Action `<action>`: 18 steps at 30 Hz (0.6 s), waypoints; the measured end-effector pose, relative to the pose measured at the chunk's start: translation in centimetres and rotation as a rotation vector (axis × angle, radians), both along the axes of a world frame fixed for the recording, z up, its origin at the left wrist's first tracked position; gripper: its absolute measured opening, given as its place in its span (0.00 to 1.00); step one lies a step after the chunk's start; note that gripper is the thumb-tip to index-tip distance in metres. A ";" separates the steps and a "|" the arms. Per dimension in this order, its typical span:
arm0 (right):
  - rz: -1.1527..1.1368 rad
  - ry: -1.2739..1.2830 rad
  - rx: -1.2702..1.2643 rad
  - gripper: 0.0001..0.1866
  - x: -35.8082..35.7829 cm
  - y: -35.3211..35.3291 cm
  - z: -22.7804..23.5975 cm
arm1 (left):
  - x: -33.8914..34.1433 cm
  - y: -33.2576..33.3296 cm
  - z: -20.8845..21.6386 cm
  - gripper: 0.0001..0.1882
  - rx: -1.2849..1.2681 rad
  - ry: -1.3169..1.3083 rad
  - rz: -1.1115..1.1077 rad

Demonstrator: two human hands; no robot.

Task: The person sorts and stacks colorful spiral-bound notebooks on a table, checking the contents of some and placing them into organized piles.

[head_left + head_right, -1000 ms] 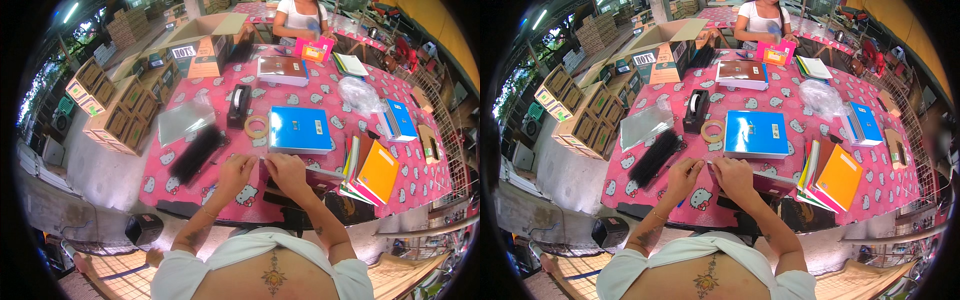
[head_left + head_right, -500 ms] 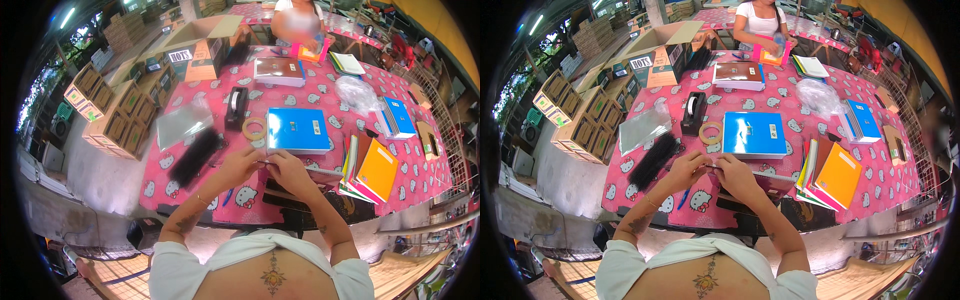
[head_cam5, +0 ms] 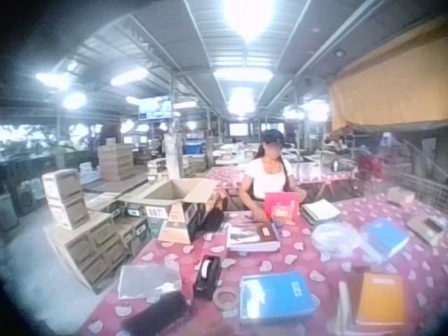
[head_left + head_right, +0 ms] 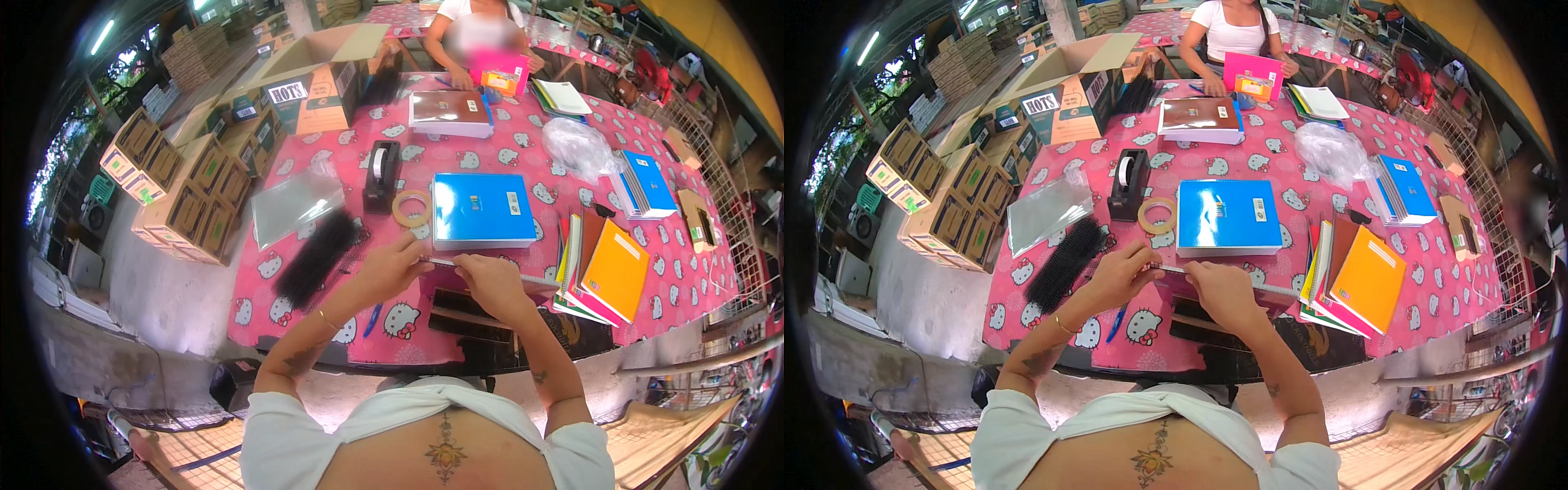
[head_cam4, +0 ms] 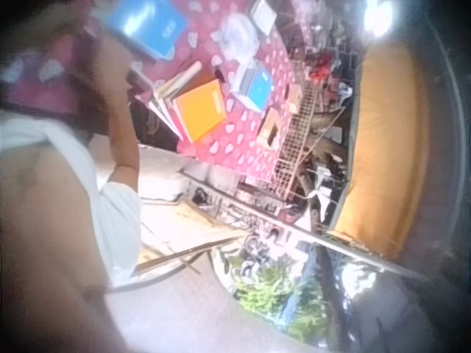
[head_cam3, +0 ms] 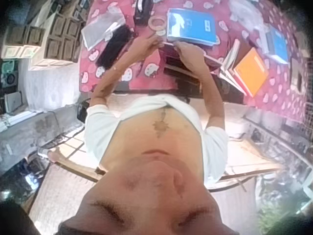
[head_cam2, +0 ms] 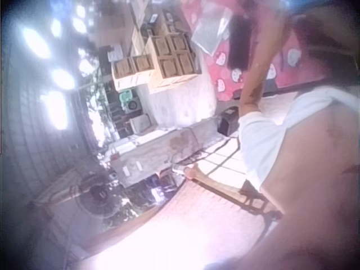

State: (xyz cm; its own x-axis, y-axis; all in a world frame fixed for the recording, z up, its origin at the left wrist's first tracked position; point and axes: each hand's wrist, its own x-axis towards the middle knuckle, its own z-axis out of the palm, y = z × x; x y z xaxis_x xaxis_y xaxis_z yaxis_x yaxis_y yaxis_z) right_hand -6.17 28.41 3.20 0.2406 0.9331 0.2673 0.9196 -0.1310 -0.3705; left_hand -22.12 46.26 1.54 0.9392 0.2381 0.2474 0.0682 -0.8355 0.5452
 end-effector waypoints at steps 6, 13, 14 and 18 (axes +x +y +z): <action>0.013 0.023 0.037 0.08 0.3 0.6 -0.1 | 1.4 -5.6 -4.3 0.43 0.507 -0.116 0.344; 0.001 0.026 0.048 0.08 0.2 0.5 -0.4 | 1.8 -4.9 -4.9 0.51 0.553 -0.143 0.438; 0.000 -0.002 0.009 0.08 0.6 0.6 0.1 | 1.9 -5.2 -5.6 0.52 0.530 -0.093 0.394; 0.029 0.039 0.102 0.08 1.0 0.6 -0.8 | -1.1 -9.7 -9.9 0.51 0.475 0.028 0.239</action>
State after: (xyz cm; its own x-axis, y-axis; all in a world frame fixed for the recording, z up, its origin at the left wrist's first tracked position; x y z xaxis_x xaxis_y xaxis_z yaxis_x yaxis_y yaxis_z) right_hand -5.16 28.98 2.44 0.2260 0.9082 0.3522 0.9069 -0.0641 -0.4165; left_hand -23.22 36.52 -8.41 0.8800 0.3145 0.3559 0.2962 -0.9492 0.1064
